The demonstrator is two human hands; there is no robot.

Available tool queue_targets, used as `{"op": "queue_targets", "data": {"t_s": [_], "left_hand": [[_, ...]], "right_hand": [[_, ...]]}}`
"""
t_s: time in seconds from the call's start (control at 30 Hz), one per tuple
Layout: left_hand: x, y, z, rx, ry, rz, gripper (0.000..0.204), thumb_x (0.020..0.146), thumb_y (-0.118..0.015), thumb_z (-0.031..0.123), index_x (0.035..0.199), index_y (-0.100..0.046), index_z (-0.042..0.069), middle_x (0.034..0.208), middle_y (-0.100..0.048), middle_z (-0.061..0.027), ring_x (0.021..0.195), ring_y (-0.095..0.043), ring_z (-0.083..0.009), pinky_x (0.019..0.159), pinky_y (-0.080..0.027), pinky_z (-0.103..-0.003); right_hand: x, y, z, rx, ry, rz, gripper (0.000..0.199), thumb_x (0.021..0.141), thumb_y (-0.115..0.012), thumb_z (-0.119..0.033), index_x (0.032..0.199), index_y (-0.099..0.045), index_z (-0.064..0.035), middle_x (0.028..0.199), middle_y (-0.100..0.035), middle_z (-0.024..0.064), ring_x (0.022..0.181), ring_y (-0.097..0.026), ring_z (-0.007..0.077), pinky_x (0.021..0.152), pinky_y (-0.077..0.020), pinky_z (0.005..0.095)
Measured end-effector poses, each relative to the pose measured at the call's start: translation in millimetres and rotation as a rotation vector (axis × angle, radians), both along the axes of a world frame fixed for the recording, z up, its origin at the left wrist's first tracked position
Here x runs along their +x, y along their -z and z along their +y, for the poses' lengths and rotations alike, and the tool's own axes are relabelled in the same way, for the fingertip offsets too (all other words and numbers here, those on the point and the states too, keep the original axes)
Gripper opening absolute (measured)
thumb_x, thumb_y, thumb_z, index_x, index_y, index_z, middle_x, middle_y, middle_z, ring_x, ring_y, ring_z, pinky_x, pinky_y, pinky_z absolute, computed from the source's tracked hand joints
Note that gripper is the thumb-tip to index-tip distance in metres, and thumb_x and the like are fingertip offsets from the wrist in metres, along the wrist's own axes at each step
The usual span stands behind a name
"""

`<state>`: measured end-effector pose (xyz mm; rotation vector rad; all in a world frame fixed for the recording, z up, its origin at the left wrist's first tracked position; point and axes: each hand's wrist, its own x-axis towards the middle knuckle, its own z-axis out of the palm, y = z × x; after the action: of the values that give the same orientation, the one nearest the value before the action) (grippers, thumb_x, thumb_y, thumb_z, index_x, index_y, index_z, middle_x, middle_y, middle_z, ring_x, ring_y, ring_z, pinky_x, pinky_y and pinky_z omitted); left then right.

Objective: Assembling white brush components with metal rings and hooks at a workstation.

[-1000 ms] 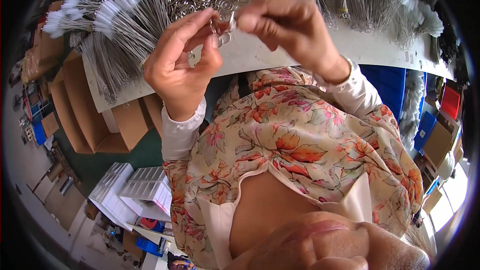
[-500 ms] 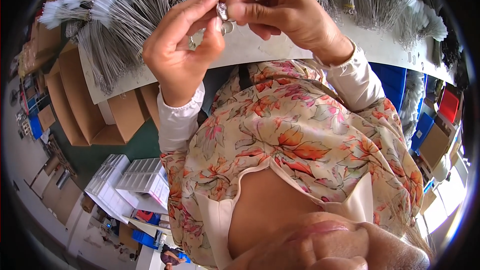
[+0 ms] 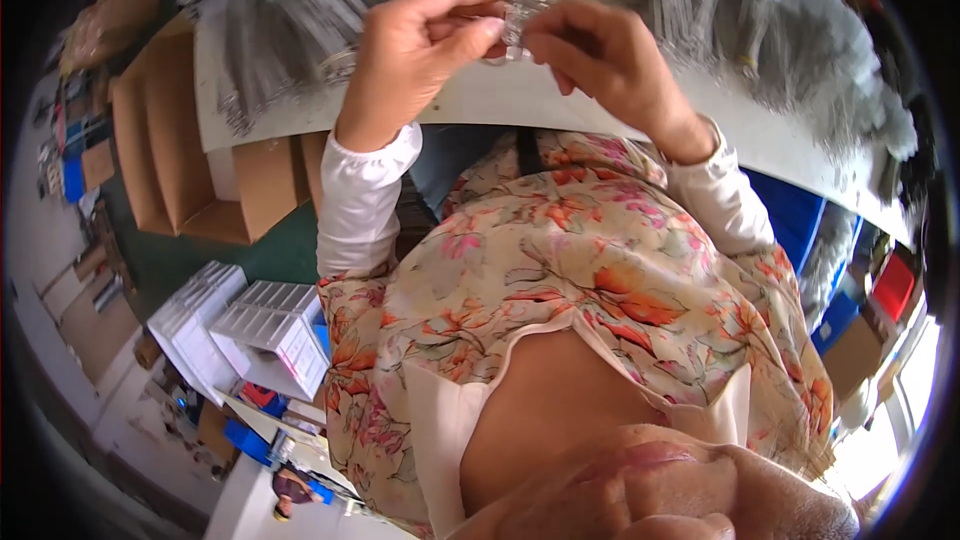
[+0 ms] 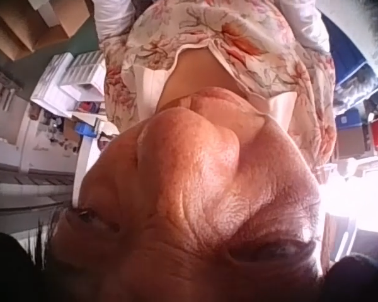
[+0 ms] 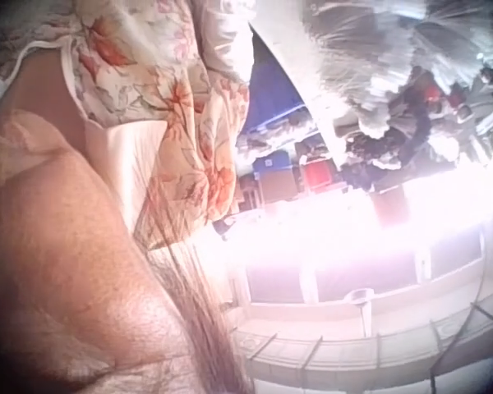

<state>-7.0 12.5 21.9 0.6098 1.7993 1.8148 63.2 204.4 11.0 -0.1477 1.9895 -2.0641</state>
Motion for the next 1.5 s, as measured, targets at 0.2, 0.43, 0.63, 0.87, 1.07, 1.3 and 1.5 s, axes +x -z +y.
{"op": "queue_targets", "data": {"t_s": [0.2, 0.43, 0.63, 0.87, 1.07, 1.3, 1.5], "left_hand": [[-91.4, 16.7, -119.2, -0.505, -0.473, 0.264, 0.021, 0.086, -0.059, 0.011, 0.103, -0.062, -0.003, 0.092, -0.065, -0.0095, 0.077, -0.064, -0.0155, 0.07, -0.053, -0.026], [-153.2, 70.7, -216.7, -1.354, -0.302, 0.698, 0.041, 0.075, -0.064, 0.044, 0.076, -0.063, 0.003, 0.079, -0.062, -0.0184, 0.076, -0.057, -0.0386, 0.064, -0.044, -0.042], [-131.8, 65.6, -221.2, -1.282, -0.491, 0.798, 0.023, 0.078, -0.064, 0.026, 0.078, -0.065, 0.003, 0.071, -0.065, -0.0114, 0.066, -0.063, -0.0262, 0.062, -0.047, -0.036], [-127.0, 32.0, -186.4, -0.588, -0.885, 0.339, 0.017, 0.091, -0.05, 0.014, 0.097, -0.06, 0.002, 0.082, -0.062, -0.0099, 0.06, -0.056, -0.0114, 0.052, -0.048, -0.024], [-117.9, -0.3, -78.4, -0.647, -0.622, 0.777, 0.028, 0.087, -0.06, 0.029, 0.096, -0.065, 0.002, 0.081, -0.066, -0.006, 0.063, -0.06, -0.0162, 0.064, -0.047, -0.028], [-126.7, 54.2, -45.0, -0.986, -0.284, 0.771, 0.029, 0.08, -0.064, 0.03, 0.081, -0.065, 0.001, 0.075, -0.065, -0.0164, 0.068, -0.062, -0.0318, 0.064, -0.047, -0.037], [-120.8, 51.5, -41.4, -0.947, -0.351, 0.699, 0.025, 0.081, -0.065, 0.024, 0.08, -0.063, -0.001, 0.074, -0.065, -0.0142, 0.068, -0.062, -0.0282, 0.064, -0.047, -0.036]], "right_hand": [[29.5, 66.6, -19.2, 0.921, 0.106, 0.768, 0.016, 0.071, -0.06, -0.006, 0.086, -0.063, -0.01, 0.074, -0.054, 0.0031, 0.069, -0.057, 0.0194, 0.059, -0.046, 0.0309], [26.9, 74.1, -9.6, 0.946, 0.075, 0.836, 0.023, 0.065, -0.066, -0.017, 0.087, -0.062, -0.0109, 0.081, -0.055, 0.0001, 0.082, -0.053, 0.0172, 0.076, -0.0406, 0.0314], [6.4, 33.5, 65.0, 0.727, 0.6, 0.672, 0.01, 0.077, -0.067, -0.011, 0.086, -0.066, -0.0076, 0.074, -0.061, 0.006, 0.064, -0.061, 0.0181, 0.058, -0.0497, 0.0278], [-28.4, 13.1, 115.5, 1.055, 0.761, 0.599, 0.016, 0.08, -0.068, -0.02, 0.088, -0.067, -0.0061, 0.079, -0.065, 0.0062, 0.065, -0.064, 0.0161, 0.061, -0.0514, 0.0249], [-48.3, 26.8, 109.9, 1.234, 0.754, 0.483, 0.024, 0.078, -0.062, -0.032, 0.088, -0.067, -0.011, 0.08, -0.066, 0.0062, 0.071, -0.064, 0.0268, 0.063, -0.0509, 0.0374], [-48.8, 10.5, 123.3, 0.848, 0.782, 0.294, 0.025, 0.075, -0.068, -0.031, 0.079, -0.066, -0.0064, 0.065, -0.063, 0.0082, 0.059, -0.061, 0.0208, 0.058, -0.0489, 0.0322], [-6.7, -26.9, 183.5, 0.667, 1.067, 0.652, 0.019, 0.092, -0.053, -0.017, 0.082, -0.058, -0.0018, 0.067, -0.054, -0.0003, 0.052, -0.048, 0.0064, 0.046, -0.0384, 0.0212]]}}
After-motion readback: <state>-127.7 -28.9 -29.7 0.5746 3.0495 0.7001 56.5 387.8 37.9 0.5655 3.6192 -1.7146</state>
